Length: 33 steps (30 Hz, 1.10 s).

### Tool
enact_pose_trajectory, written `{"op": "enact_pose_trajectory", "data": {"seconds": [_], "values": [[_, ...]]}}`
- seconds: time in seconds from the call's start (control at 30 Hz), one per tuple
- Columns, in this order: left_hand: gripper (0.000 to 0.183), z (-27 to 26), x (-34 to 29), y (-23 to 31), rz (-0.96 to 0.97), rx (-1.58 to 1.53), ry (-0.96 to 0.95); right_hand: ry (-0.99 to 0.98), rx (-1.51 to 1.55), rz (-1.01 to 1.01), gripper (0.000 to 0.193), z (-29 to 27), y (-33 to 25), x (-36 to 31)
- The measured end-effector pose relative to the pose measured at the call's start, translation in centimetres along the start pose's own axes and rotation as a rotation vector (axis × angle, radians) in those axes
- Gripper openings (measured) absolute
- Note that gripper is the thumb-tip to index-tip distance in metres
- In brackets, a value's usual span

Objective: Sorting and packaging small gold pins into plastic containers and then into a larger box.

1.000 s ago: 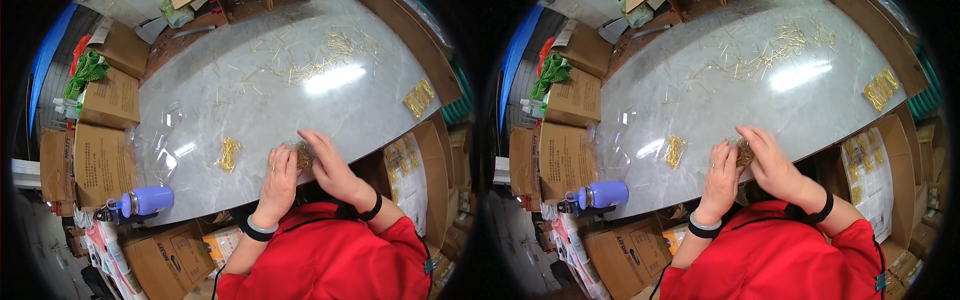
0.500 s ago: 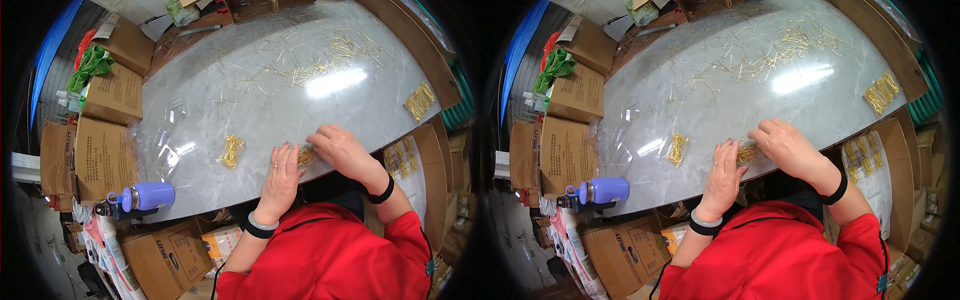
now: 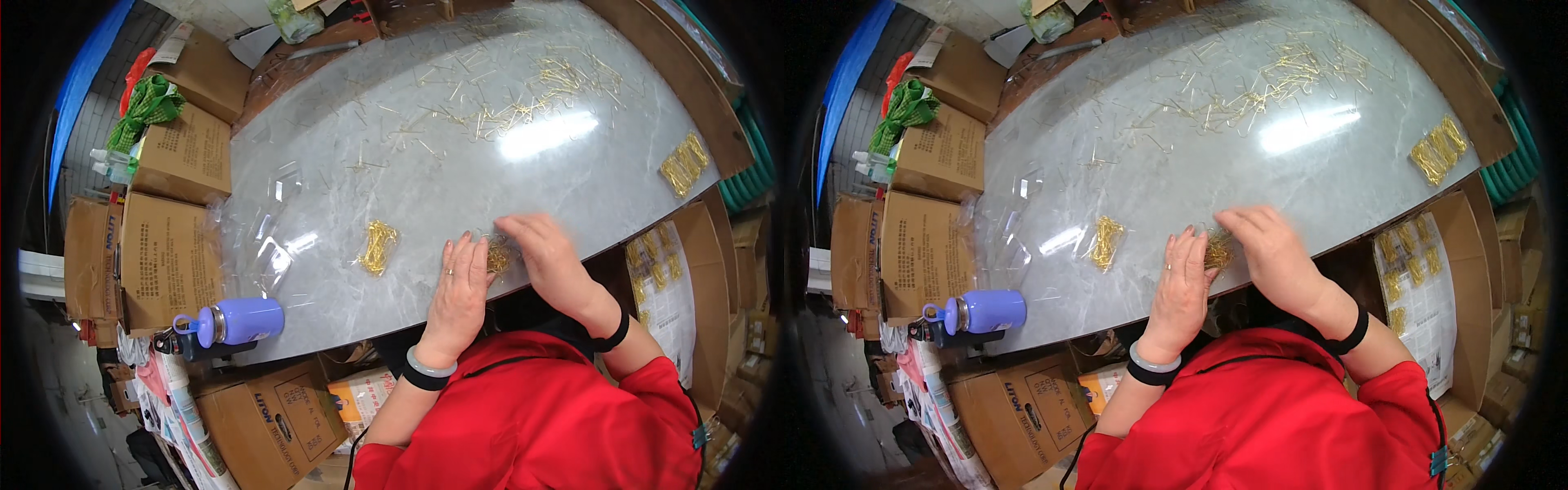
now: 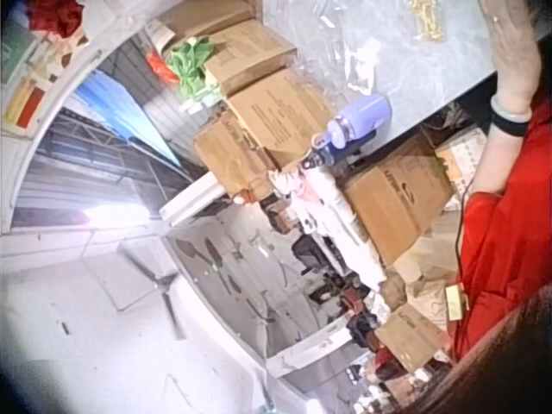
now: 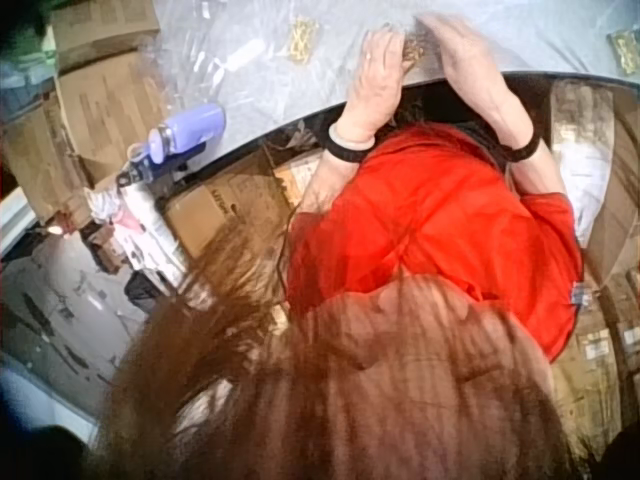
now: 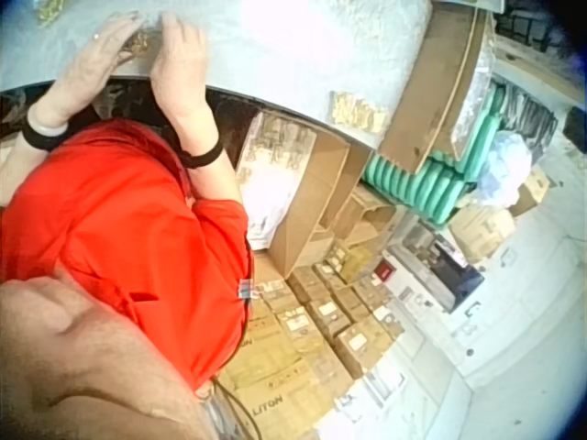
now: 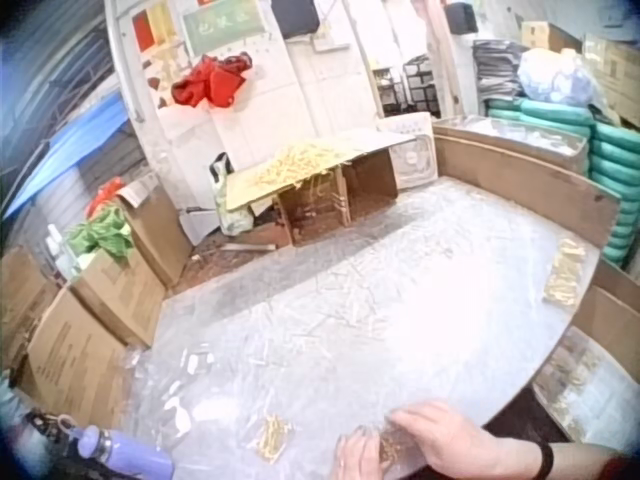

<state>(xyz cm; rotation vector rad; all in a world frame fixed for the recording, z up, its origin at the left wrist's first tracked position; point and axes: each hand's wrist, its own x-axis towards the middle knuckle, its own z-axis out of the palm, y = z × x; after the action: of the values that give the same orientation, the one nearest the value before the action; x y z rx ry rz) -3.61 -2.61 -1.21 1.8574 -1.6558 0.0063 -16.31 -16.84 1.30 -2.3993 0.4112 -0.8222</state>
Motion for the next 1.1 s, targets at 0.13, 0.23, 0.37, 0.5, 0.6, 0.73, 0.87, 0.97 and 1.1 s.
{"op": "enact_pose_trajectory", "data": {"seconds": [0.13, 0.23, 0.37, 0.5, 0.6, 0.73, 0.87, 0.97, 1.1], "values": [[0.061, -0.1, -0.1, -0.2, -0.006, -0.003, 0.005, -0.102, 0.152, 0.110, 0.034, -0.6, -1.1, 0.1], [0.061, 0.0, -0.2, -0.2, 0.004, -0.015, -0.002, -0.095, 0.021, 0.049, 0.037, -1.0, -1.1, 0.4], [0.062, 0.0, -0.3, -0.2, -0.058, -0.135, 0.069, -0.209, 0.074, -0.022, 0.042, -0.1, -1.0, 0.6], [0.063, -0.4, -0.1, -0.2, -0.020, -0.032, -0.001, -0.168, 0.298, 0.081, 0.041, 0.4, -0.3, -0.1], [0.064, 0.1, -0.2, -0.5, -0.002, 0.015, -0.024, -0.088, 0.316, 0.191, 0.044, 0.2, -1.1, -1.3], [0.072, 0.3, -0.5, -0.8, -0.045, -0.029, -0.020, -0.151, 0.344, 0.038, 0.050, 1.5, -3.3, -1.8], [0.084, -0.1, -0.5, -0.4, -0.102, -0.113, -0.012, -0.146, 0.055, -0.038, 0.052, 2.0, -2.9, -1.8], [0.089, -0.6, -0.8, -0.6, -0.147, -0.238, -0.039, -0.174, -0.107, -0.142, 0.053, 2.4, -2.5, -1.7], [0.089, -1.9, -0.6, -1.3, -0.121, -0.323, -0.086, -0.146, -0.112, -0.149, 0.050, 2.6, -2.3, -1.6]]}}
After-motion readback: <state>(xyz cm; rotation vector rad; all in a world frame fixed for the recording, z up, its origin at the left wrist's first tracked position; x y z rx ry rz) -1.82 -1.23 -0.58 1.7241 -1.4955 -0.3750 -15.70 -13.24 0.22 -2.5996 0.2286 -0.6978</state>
